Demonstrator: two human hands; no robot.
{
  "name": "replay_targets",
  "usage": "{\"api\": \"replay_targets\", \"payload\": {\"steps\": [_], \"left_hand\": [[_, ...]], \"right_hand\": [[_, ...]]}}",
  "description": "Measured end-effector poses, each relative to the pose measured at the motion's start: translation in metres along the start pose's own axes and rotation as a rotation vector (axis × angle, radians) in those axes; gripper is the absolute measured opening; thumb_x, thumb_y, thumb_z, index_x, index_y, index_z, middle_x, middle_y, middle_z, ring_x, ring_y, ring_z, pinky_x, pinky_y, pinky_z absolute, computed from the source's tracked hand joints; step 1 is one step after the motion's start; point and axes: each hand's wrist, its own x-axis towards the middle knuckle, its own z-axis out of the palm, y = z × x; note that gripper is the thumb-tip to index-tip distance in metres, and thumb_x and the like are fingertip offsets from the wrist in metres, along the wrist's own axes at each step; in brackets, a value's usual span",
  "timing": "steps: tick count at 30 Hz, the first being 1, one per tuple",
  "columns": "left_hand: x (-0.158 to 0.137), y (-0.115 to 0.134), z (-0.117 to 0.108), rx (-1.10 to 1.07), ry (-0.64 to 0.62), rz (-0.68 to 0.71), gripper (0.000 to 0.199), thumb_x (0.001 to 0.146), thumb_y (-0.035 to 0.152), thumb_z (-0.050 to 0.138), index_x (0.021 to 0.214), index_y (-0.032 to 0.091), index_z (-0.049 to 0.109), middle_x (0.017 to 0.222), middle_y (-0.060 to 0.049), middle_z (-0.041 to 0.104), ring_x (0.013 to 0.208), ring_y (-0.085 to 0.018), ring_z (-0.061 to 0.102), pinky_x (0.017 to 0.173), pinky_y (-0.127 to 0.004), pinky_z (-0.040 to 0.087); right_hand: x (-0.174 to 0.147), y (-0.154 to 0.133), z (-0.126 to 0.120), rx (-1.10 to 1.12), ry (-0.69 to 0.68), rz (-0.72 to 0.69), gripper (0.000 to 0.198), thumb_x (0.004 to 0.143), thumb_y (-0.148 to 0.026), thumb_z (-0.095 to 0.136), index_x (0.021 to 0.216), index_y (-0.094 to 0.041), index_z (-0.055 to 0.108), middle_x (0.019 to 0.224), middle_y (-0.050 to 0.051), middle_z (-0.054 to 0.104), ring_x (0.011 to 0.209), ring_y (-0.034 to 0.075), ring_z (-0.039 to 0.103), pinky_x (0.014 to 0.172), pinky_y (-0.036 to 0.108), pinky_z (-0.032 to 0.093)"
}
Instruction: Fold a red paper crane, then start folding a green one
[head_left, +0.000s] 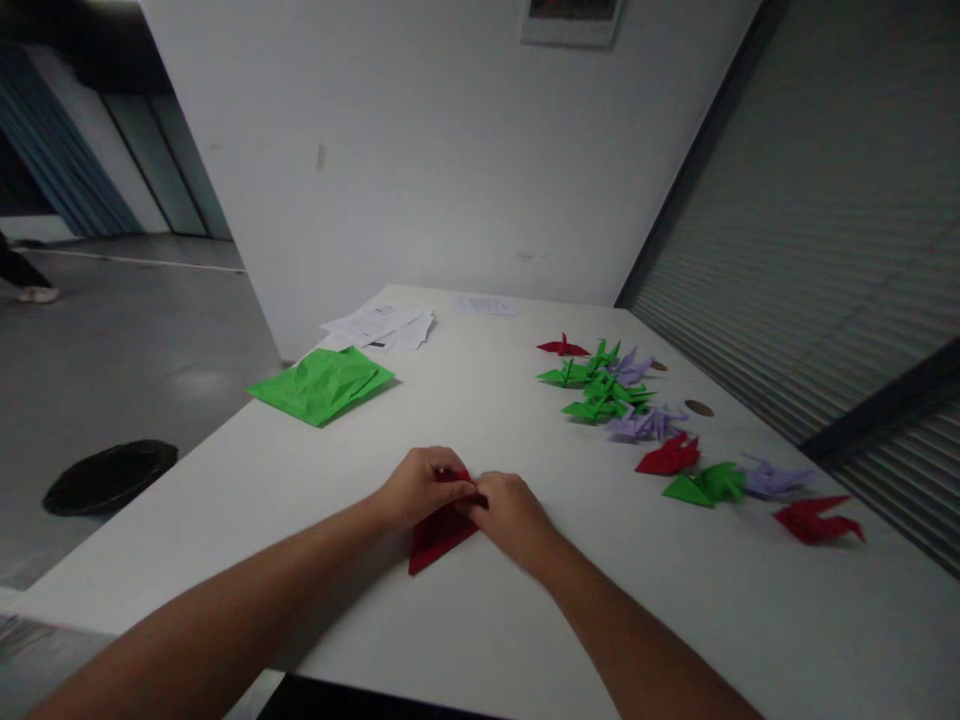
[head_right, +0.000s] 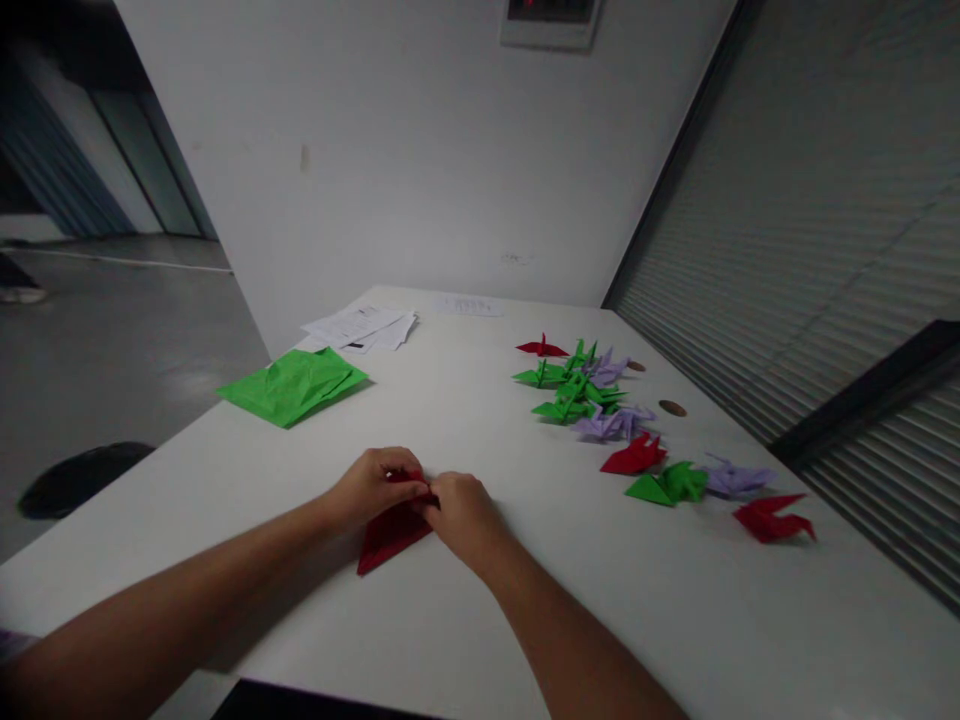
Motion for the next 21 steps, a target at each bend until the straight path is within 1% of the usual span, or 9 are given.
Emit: {"api": "replay_targets", "payload": {"steps": [3, 5, 8, 10, 13, 17, 21], "left_hand": [[0.0, -0.002, -0.001, -0.118, 0.027, -0.11, 0.022, 0.08, 0.038, 0.076, 0.076, 0.016, 0.073, 0.069, -0.002, 0.069, 0.064, -0.015, 0.058, 0.061, -0.026, 0.043], [-0.001, -0.002, -0.002, -0.181, 0.069, -0.175, 0.025, 0.078, 0.04, 0.077, 0.076, 0.016, 0.072, 0.067, -0.002, 0.068, 0.062, -0.015, 0.057, 0.058, -0.026, 0.043], [-0.002, -0.002, -0.003, -0.262, 0.14, -0.236, 0.026, 0.075, 0.04, 0.079, 0.074, 0.016, 0.07, 0.066, -0.002, 0.067, 0.06, -0.015, 0.057, 0.056, -0.025, 0.042], [-0.002, -0.001, -0.004, -0.35, 0.171, -0.271, 0.027, 0.073, 0.039, 0.081, 0.072, 0.016, 0.069, 0.066, -0.002, 0.067, 0.059, -0.014, 0.057, 0.056, -0.025, 0.043], [-0.002, 0.0, -0.004, -0.448, 0.182, -0.32, 0.027, 0.069, 0.038, 0.084, 0.071, 0.015, 0.069, 0.066, -0.002, 0.069, 0.058, -0.014, 0.059, 0.057, -0.025, 0.044], [-0.001, 0.0, -0.003, -0.467, 0.165, -0.352, 0.026, 0.068, 0.037, 0.085, 0.074, 0.014, 0.073, 0.068, -0.003, 0.071, 0.059, -0.015, 0.061, 0.058, -0.026, 0.045], [0.0, -0.003, -0.003, -0.454, 0.21, -0.37, 0.027, 0.069, 0.04, 0.084, 0.073, 0.014, 0.076, 0.068, -0.005, 0.073, 0.059, -0.015, 0.061, 0.059, -0.026, 0.045]], "right_hand": [[0.0, 0.001, -0.002, 0.11, 0.048, -0.029, 0.011, 0.084, -0.011, 0.072, 0.077, -0.018, 0.076, 0.075, 0.003, 0.07, 0.073, 0.018, 0.062, 0.067, 0.028, 0.04], [0.0, 0.003, -0.004, 0.209, 0.098, -0.031, 0.013, 0.083, -0.007, 0.072, 0.077, -0.018, 0.076, 0.077, 0.002, 0.068, 0.076, 0.017, 0.062, 0.07, 0.027, 0.042], [0.002, 0.007, -0.007, 0.325, 0.157, -0.004, 0.012, 0.082, -0.007, 0.073, 0.079, -0.018, 0.076, 0.083, 0.003, 0.068, 0.079, 0.017, 0.063, 0.075, 0.027, 0.045], [0.003, 0.009, -0.008, 0.37, 0.149, 0.02, 0.01, 0.082, -0.009, 0.073, 0.079, -0.017, 0.076, 0.083, 0.003, 0.069, 0.078, 0.017, 0.062, 0.075, 0.028, 0.045], [0.003, 0.012, -0.008, 0.412, 0.115, 0.054, 0.009, 0.083, -0.012, 0.072, 0.076, -0.017, 0.076, 0.079, 0.003, 0.07, 0.075, 0.017, 0.061, 0.072, 0.028, 0.044], [0.003, 0.01, -0.008, 0.448, 0.086, 0.072, 0.01, 0.082, -0.013, 0.071, 0.075, -0.017, 0.077, 0.077, 0.003, 0.07, 0.074, 0.017, 0.062, 0.07, 0.028, 0.043], [0.002, 0.01, -0.008, 0.472, 0.064, 0.09, 0.009, 0.081, -0.014, 0.071, 0.075, -0.017, 0.077, 0.076, 0.003, 0.071, 0.073, 0.017, 0.061, 0.069, 0.028, 0.043]]}}
